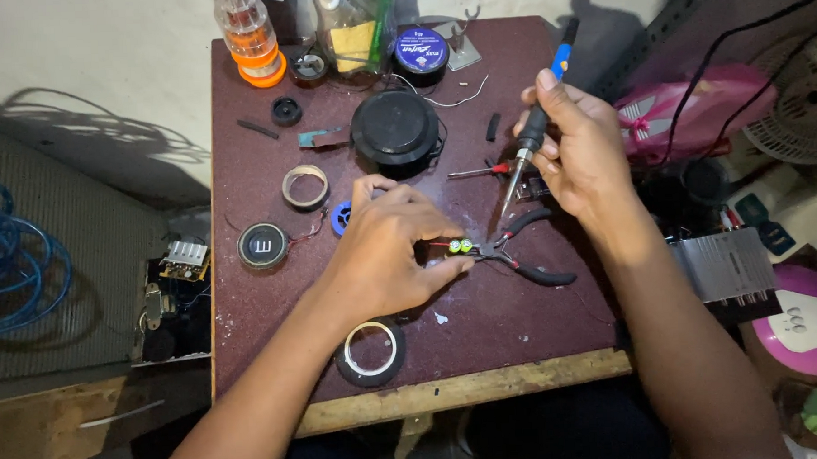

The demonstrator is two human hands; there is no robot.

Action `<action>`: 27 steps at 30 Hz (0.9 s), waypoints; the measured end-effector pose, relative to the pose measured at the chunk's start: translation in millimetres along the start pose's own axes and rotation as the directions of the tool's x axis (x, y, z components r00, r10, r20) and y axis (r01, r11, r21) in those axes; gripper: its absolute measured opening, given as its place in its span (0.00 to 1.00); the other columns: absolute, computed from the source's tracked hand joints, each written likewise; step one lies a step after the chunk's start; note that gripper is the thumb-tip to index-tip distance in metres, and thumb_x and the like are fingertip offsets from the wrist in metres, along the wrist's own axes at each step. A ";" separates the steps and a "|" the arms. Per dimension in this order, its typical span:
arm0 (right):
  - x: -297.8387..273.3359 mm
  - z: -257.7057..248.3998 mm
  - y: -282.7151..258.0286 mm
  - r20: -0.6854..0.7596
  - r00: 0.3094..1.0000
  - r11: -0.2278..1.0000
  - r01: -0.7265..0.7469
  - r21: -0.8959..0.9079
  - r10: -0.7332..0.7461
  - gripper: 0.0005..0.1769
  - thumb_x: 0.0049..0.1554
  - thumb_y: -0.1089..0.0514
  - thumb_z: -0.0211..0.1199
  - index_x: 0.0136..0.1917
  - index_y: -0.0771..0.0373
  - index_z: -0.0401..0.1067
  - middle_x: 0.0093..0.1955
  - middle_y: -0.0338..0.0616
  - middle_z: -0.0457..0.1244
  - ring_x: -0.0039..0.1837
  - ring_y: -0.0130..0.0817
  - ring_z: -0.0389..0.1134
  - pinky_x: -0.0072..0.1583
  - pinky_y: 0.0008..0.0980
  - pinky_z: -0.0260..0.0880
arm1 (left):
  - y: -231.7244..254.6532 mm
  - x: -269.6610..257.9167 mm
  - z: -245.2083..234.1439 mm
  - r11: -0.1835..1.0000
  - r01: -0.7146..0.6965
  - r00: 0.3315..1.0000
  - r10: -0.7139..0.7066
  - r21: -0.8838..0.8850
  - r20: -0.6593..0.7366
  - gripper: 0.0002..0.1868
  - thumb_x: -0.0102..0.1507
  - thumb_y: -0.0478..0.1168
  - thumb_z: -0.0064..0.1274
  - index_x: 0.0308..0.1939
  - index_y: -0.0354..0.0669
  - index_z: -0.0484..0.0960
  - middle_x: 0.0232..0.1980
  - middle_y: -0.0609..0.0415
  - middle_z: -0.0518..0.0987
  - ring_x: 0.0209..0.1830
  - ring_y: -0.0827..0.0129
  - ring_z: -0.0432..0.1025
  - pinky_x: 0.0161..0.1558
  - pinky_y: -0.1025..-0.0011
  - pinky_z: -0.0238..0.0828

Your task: The person uses a soldering iron to attach wires to a small green electronic component held by pliers. They then wrap the connection with black electrical tape.

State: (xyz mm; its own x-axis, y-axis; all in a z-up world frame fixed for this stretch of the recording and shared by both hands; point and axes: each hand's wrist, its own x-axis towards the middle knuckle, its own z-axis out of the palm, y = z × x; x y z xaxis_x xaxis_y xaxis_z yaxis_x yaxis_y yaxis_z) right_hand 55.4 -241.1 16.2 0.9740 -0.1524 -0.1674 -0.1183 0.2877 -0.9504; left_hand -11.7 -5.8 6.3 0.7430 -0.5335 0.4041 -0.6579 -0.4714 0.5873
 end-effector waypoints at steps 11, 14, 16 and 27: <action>48.7 -31.7 2.3 -0.204 0.978 0.918 0.036 0.394 0.050 0.17 0.61 0.48 0.65 0.43 0.63 0.67 0.39 0.42 0.62 0.40 0.33 0.73 0.42 0.18 0.77 | 3.7 -1.4 -4.8 0.997 0.005 0.993 -0.013 -0.075 -0.117 0.19 0.44 0.44 0.75 0.36 0.46 0.88 0.32 0.55 0.86 0.41 0.60 0.79 0.61 0.54 0.52; 65.4 -29.9 -0.7 -0.219 0.972 0.831 0.050 0.554 0.087 0.18 0.60 0.58 0.66 0.51 0.69 0.60 0.48 0.49 0.57 0.54 0.54 0.75 0.60 0.41 0.84 | 2.1 -3.2 -4.2 0.997 0.010 0.995 -0.018 -0.082 -0.098 0.19 0.43 0.45 0.75 0.35 0.45 0.88 0.32 0.54 0.86 0.42 0.59 0.79 0.62 0.52 0.52; 73.9 -22.0 2.0 -0.240 0.968 0.806 0.086 0.586 0.071 0.18 0.61 0.59 0.65 0.55 0.69 0.59 0.52 0.52 0.56 0.58 0.62 0.73 0.62 0.46 0.82 | 0.3 -3.7 -2.5 0.997 0.005 0.997 -0.012 -0.081 -0.080 0.18 0.44 0.46 0.75 0.34 0.48 0.88 0.31 0.56 0.85 0.42 0.61 0.78 0.63 0.52 0.51; 113.1 5.6 49.8 -0.330 0.937 0.801 0.106 0.590 0.118 0.22 0.63 0.53 0.58 0.62 0.65 0.54 0.60 0.49 0.57 0.62 0.55 0.74 0.48 0.14 0.80 | -3.7 -6.8 2.6 0.999 -0.026 0.998 0.023 -0.040 -0.063 0.17 0.44 0.46 0.75 0.33 0.47 0.88 0.30 0.57 0.85 0.42 0.63 0.78 0.64 0.54 0.50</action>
State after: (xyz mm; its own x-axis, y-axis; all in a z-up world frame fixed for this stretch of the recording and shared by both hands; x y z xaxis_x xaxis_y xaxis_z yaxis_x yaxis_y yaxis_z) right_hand 160.7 -238.8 -48.6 0.8347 -0.4204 -0.3558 0.1225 0.7716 -0.6242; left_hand -14.6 -2.3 -0.5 0.7336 -0.4991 0.4611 -0.6716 -0.4287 0.6044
